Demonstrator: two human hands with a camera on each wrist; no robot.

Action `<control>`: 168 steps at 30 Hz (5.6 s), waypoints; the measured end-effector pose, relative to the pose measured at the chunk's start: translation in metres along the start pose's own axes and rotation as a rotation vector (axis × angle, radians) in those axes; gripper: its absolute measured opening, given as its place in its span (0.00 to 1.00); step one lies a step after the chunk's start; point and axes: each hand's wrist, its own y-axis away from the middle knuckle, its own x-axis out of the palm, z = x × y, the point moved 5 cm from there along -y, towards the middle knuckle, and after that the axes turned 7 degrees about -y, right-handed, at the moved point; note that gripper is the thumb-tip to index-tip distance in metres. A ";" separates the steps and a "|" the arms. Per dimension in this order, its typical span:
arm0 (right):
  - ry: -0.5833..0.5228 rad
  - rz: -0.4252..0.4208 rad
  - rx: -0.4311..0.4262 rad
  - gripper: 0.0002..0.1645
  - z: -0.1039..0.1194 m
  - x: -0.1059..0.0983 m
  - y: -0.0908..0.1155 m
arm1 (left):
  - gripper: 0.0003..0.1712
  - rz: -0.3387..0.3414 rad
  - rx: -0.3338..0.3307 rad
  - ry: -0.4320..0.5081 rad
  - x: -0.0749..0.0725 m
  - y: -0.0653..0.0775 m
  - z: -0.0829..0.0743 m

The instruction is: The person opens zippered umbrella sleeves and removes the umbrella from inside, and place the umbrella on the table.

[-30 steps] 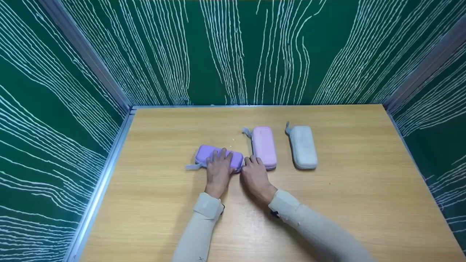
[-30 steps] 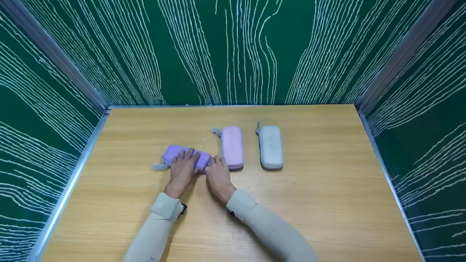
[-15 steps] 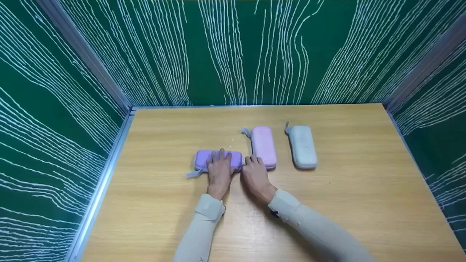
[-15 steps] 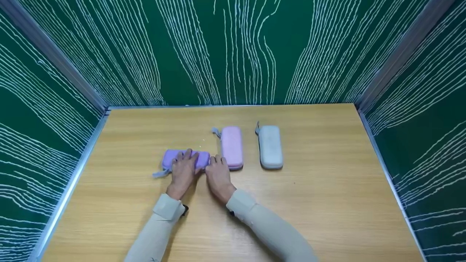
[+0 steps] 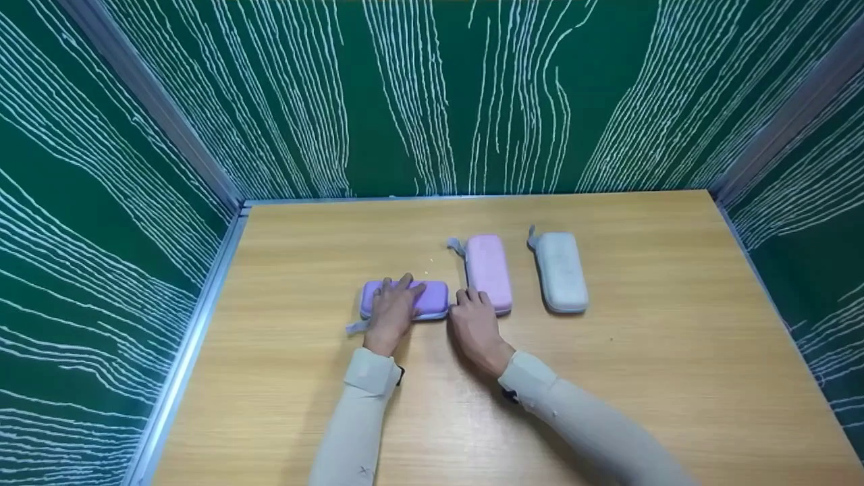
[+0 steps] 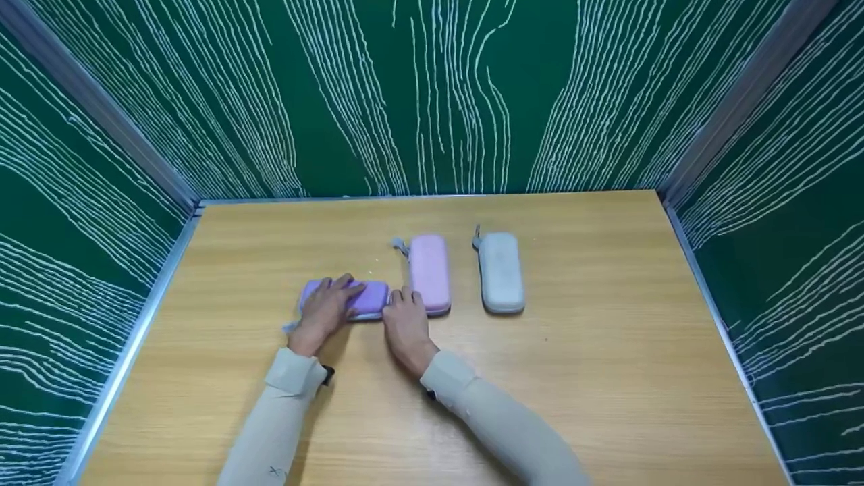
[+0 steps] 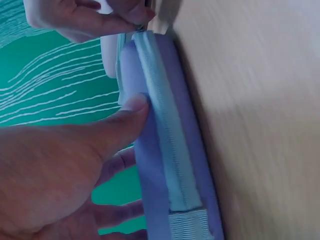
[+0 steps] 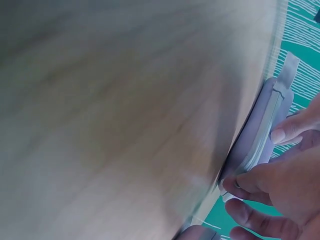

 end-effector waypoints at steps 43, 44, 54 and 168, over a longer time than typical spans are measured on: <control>0.020 0.079 0.014 0.06 0.014 0.000 -0.006 | 0.24 -0.330 -0.185 -0.383 0.017 0.009 -0.018; 0.020 0.079 0.012 0.06 0.014 0.000 -0.006 | 0.24 -0.346 -0.188 -0.381 0.017 0.009 -0.018; 0.014 0.049 -0.014 0.05 0.015 0.003 -0.010 | 0.21 -0.361 -0.220 -0.369 0.018 0.005 -0.018; 0.013 0.087 0.012 0.08 0.046 0.015 -0.016 | 0.23 -0.127 -0.027 -0.208 0.008 0.004 0.007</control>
